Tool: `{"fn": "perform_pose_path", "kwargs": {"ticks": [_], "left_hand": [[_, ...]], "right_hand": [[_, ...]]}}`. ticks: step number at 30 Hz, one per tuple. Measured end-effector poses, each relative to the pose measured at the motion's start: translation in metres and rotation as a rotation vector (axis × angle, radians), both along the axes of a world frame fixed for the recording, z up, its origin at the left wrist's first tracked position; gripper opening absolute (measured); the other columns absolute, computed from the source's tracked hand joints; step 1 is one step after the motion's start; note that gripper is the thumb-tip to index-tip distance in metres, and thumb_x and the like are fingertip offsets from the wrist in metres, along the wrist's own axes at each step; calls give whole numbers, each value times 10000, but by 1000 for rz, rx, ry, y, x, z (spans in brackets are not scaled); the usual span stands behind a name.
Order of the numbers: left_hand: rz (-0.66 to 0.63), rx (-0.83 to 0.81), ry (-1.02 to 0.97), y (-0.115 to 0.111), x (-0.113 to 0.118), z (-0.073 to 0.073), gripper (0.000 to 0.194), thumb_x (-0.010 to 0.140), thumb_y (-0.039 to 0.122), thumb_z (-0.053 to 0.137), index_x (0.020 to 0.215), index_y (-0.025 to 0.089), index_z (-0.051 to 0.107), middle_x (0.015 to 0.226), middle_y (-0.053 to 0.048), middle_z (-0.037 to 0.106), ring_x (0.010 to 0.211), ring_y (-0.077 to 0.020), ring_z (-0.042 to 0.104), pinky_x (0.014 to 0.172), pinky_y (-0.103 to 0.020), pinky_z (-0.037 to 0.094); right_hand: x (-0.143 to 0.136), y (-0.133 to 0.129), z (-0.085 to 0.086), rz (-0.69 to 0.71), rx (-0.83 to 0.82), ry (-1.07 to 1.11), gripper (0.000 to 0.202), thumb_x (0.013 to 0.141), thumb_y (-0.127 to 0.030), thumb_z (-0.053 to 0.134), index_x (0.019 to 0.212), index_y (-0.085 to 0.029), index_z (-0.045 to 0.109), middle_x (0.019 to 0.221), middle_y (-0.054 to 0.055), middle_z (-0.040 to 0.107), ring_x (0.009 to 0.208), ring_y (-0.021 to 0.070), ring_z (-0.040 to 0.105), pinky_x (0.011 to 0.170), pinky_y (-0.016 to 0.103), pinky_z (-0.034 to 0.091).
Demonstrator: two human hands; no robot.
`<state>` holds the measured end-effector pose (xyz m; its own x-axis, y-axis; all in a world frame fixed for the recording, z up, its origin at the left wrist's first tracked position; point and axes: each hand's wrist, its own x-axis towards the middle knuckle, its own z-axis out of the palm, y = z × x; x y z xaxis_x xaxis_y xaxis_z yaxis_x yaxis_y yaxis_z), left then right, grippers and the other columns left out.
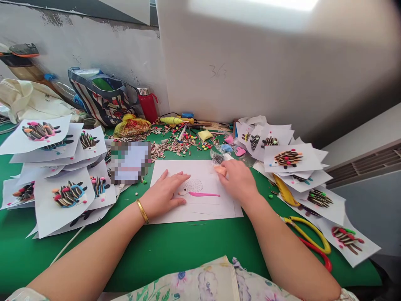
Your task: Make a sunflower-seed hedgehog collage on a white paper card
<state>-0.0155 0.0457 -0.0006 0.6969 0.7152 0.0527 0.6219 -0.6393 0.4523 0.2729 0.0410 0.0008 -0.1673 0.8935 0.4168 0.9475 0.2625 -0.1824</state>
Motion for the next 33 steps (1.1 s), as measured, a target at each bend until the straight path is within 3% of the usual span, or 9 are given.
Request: {"fn": "perform_pose_path", "kwargs": {"ticks": [3,12,16,19,22,24,28,31,33], "left_hand": [[6,9,-11,-1,2,-1,752,843,379,672,1492,269,308,1467,-109,483,1398,-296,387,1188,-586,121],[40,91,-45,-2,4,1,686,850,439,657,1449,251,377,1480,-117,464,1402,-301,375,1181,-611,85],[158,119,-274,-9,15,7,413,931,405,545,1301,221,551,1386,-109,556,1302,-258,487,1144,-485,312],[273,-73,-504,-16,28,8,338,954,377,497,1229,205,588,1177,-92,672,1058,-210,635,936,-367,509],[304,-213,-660,-20,42,9,288,931,393,530,1111,191,626,1036,-67,702,887,-184,662,789,-316,543],[318,-263,-707,-22,48,10,265,913,403,558,1042,184,633,951,-51,706,816,-173,658,737,-300,540],[307,-273,-688,-21,57,17,241,907,401,570,1000,193,650,916,-37,706,806,-169,642,733,-294,520],[307,-264,-678,-20,62,23,239,903,408,576,961,193,661,910,-36,703,805,-169,629,727,-289,508],[314,-274,-698,-18,65,26,244,901,413,574,945,187,655,886,-31,691,785,-162,619,713,-283,504]], "right_hand": [[11,2,-2,-147,-39,-104,186,845,-368,636,929,-203,610,900,113,624,885,274,551,742,378,463],[2,0,4,-134,-61,-65,121,831,-297,614,902,-201,592,889,99,645,847,257,580,708,354,456],[-13,-8,9,70,-68,200,268,847,-258,581,1110,-210,568,1023,76,680,921,244,625,787,352,492],[-28,-15,8,284,-44,298,448,872,-205,531,1316,-215,480,1203,93,634,1079,245,600,916,381,493],[-38,-18,5,414,-80,309,560,869,-177,529,1413,-221,408,1283,118,569,1169,257,544,985,424,473],[-40,-18,3,409,-137,302,612,849,-225,599,1425,-202,393,1262,134,560,1158,272,536,971,443,483],[-40,-16,2,321,-185,216,467,872,-246,597,1319,-172,480,1191,136,598,1114,283,539,935,441,472],[-39,-17,7,259,-224,116,208,941,-249,497,1116,-174,578,1046,106,640,982,252,571,831,368,459],[-39,-18,11,226,-237,62,177,973,-267,443,989,-183,598,931,77,643,878,226,571,753,326,425]]}}
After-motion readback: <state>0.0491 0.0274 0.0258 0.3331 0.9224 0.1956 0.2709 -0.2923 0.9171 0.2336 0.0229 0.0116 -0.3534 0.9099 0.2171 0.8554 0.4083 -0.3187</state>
